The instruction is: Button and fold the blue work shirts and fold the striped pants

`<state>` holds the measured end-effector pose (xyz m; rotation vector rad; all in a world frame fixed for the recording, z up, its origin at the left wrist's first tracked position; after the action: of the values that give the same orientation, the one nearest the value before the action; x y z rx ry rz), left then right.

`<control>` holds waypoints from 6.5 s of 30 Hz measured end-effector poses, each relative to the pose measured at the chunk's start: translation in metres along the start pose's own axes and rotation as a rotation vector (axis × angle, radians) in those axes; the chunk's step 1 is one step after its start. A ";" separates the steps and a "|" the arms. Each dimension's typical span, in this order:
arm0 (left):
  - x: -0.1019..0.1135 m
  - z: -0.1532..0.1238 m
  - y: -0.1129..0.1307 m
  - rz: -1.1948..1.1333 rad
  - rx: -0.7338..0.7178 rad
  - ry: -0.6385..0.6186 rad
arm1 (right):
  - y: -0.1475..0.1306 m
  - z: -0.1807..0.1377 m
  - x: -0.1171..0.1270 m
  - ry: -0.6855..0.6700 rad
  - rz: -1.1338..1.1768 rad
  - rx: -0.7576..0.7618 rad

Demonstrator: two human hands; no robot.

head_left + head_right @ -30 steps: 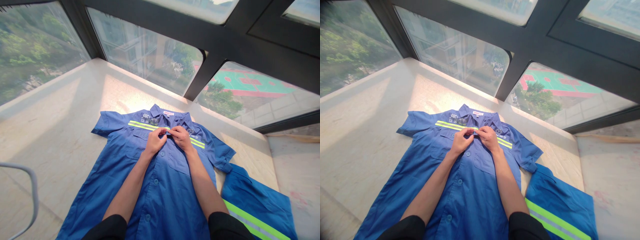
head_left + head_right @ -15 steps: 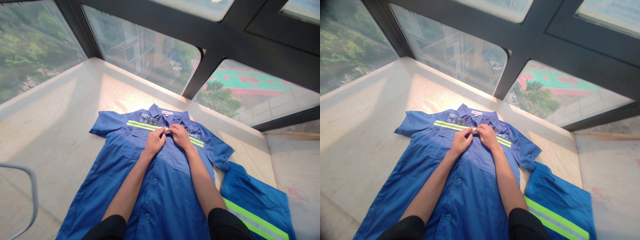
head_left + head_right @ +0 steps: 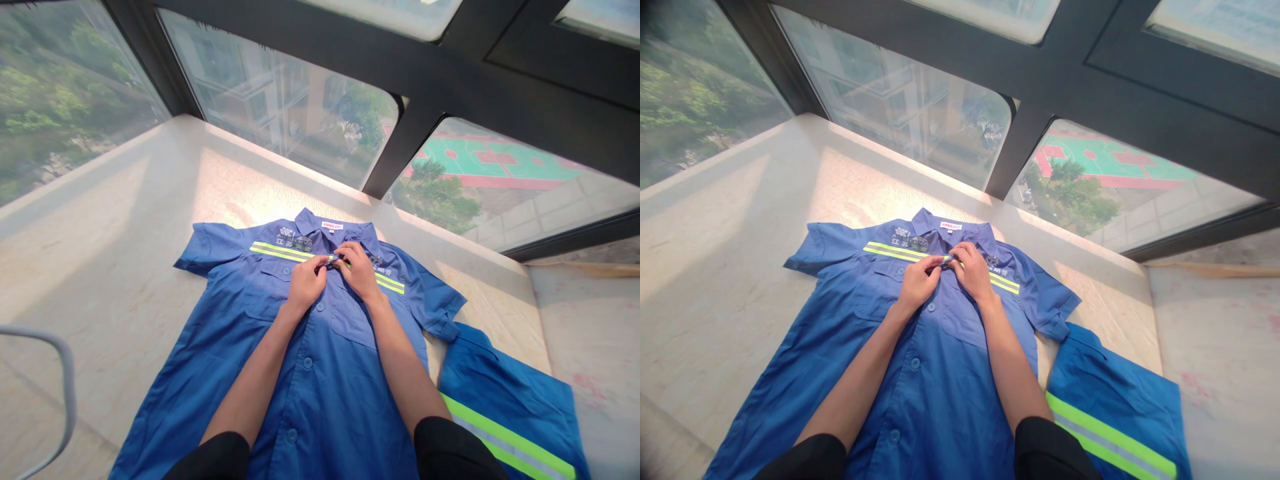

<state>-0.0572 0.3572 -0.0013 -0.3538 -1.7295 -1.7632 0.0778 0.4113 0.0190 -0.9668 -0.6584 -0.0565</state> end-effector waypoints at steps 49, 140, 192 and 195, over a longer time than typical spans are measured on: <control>-0.001 0.003 -0.010 -0.199 0.211 -0.039 | 0.004 0.000 -0.001 -0.135 0.118 -0.116; 0.018 -0.005 0.007 0.519 -0.133 0.165 | 0.009 -0.006 -0.002 -0.185 0.025 -0.600; 0.038 0.075 0.009 0.676 -0.313 0.131 | 0.043 -0.008 0.003 0.030 -0.525 -0.314; 0.054 0.106 -0.006 0.541 -0.160 0.099 | 0.048 -0.009 0.013 0.160 -0.382 -0.344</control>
<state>-0.1276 0.4455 0.0368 -0.7162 -1.2698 -1.4880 0.1084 0.4360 -0.0133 -1.1399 -0.6899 -0.5949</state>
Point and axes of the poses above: each hand's wrist, its own z-axis towards the middle knuckle, its own x-axis out of the back of the hand, y = z × x, the point moved 7 cm from there along z, towards the middle knuckle, and after that the axes turned 10 degrees about z, right-handed, at the moved point
